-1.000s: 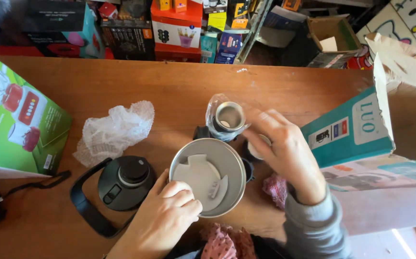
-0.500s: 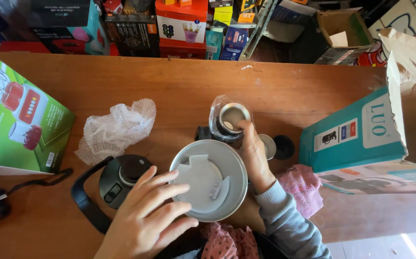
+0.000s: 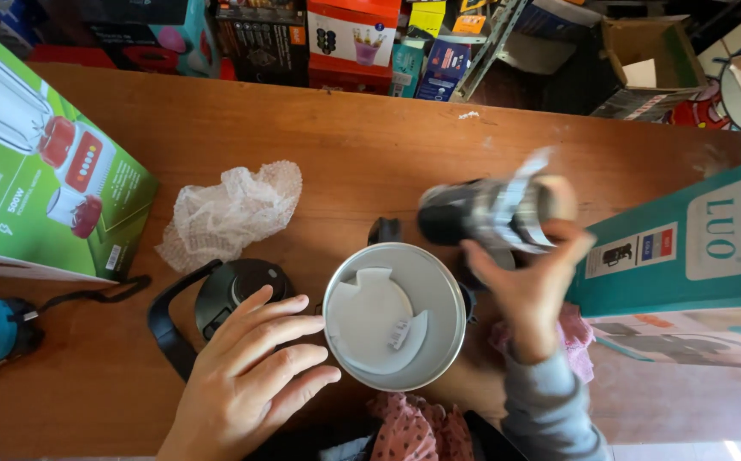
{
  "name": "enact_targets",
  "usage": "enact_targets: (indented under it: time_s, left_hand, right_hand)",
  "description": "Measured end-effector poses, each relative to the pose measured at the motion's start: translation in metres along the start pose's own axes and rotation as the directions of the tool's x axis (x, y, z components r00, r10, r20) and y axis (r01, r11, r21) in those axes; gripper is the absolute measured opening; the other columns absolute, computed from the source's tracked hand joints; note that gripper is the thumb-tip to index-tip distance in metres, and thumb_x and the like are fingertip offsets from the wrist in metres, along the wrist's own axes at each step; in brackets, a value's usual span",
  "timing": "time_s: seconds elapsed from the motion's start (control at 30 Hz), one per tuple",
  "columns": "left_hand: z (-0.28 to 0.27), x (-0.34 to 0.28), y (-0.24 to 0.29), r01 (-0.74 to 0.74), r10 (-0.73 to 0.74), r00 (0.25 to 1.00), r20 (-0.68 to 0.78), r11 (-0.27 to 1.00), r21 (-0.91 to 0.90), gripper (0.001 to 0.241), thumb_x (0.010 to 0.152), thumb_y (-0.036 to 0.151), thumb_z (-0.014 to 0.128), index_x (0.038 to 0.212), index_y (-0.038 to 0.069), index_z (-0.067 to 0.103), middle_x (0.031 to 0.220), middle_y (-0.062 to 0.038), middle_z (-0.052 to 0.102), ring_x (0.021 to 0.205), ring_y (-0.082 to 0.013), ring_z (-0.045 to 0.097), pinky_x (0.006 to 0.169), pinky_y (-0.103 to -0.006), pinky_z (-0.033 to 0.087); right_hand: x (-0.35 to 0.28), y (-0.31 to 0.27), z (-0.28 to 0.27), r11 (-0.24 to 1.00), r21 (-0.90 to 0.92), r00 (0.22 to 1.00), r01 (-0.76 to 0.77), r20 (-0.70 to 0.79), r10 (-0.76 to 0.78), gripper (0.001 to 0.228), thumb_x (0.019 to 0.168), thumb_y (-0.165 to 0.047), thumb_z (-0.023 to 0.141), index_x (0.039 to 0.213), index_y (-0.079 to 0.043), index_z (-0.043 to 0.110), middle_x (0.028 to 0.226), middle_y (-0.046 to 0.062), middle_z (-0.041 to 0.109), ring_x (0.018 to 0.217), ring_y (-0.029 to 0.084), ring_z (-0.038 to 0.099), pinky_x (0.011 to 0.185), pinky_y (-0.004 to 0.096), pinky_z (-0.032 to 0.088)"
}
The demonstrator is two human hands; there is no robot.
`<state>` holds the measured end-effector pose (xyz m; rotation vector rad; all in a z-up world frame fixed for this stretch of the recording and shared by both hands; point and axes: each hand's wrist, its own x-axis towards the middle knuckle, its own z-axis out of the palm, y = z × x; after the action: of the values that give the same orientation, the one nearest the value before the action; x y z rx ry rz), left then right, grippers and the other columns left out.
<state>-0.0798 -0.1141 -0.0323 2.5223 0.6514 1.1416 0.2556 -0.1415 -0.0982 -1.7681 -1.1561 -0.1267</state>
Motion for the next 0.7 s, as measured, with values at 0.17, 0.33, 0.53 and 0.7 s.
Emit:
enact_targets:
  time_s: [0.17,0.33,0.53,0.7]
  left_hand:
    - [-0.001,0.001,0.001,0.023,-0.023,1.0,-0.018,1.0,0.016,0.02,0.085,0.022,0.085,0.096,0.012,0.073,0.114,-0.005,0.072,0.112,-0.0265,0.07,0.108,-0.0517,0.051]
    - [-0.002,0.003,0.0,0.015,-0.014,0.999,-0.032,0.999,0.044,0.025,0.086,0.025,0.085,0.105,0.012,0.073,0.118,-0.004,0.072,0.115,-0.026,0.07,0.109,-0.0492,0.051]
    - [-0.004,0.001,-0.001,0.029,-0.027,0.999,-0.047,0.999,0.039,0.032,0.086,0.028,0.085,0.11,0.011,0.074,0.116,-0.004,0.071,0.114,-0.0253,0.071,0.109,-0.0488,0.052]
    - [-0.005,0.005,0.001,0.011,-0.011,0.999,-0.034,1.0,-0.004,0.052,0.086,0.036,0.085,0.123,0.005,0.066,0.124,-0.013,0.069,0.116,-0.0293,0.072,0.109,-0.0517,0.054]
  right_hand:
    - [0.004,-0.056,-0.066,0.986,-0.025,0.982,0.166,-0.092,-0.168,0.09,0.071,-0.008,0.097,0.127,-0.002,0.027,0.127,0.022,0.035,0.113,0.036,0.046,0.099,0.047,0.041]
    - [-0.008,-0.055,-0.078,0.829,0.512,0.97,-0.226,0.037,0.242,0.046,0.08,-0.038,0.063,0.093,-0.017,0.024,0.085,0.004,0.025,0.073,0.019,0.03,0.064,0.035,0.025]
    - [-0.068,-0.053,-0.097,0.987,0.159,0.978,-0.036,0.21,0.002,0.068,0.058,-0.016,0.086,0.112,-0.011,0.044,0.104,0.01,0.052,0.084,0.016,0.056,0.077,0.023,0.04]
    - [-0.035,-0.045,-0.072,0.958,0.084,0.794,0.274,0.542,-0.275,0.077,0.043,-0.048,0.103,0.091,-0.017,0.052,0.069,0.0,0.055,0.056,0.017,0.049,0.051,0.034,0.037]
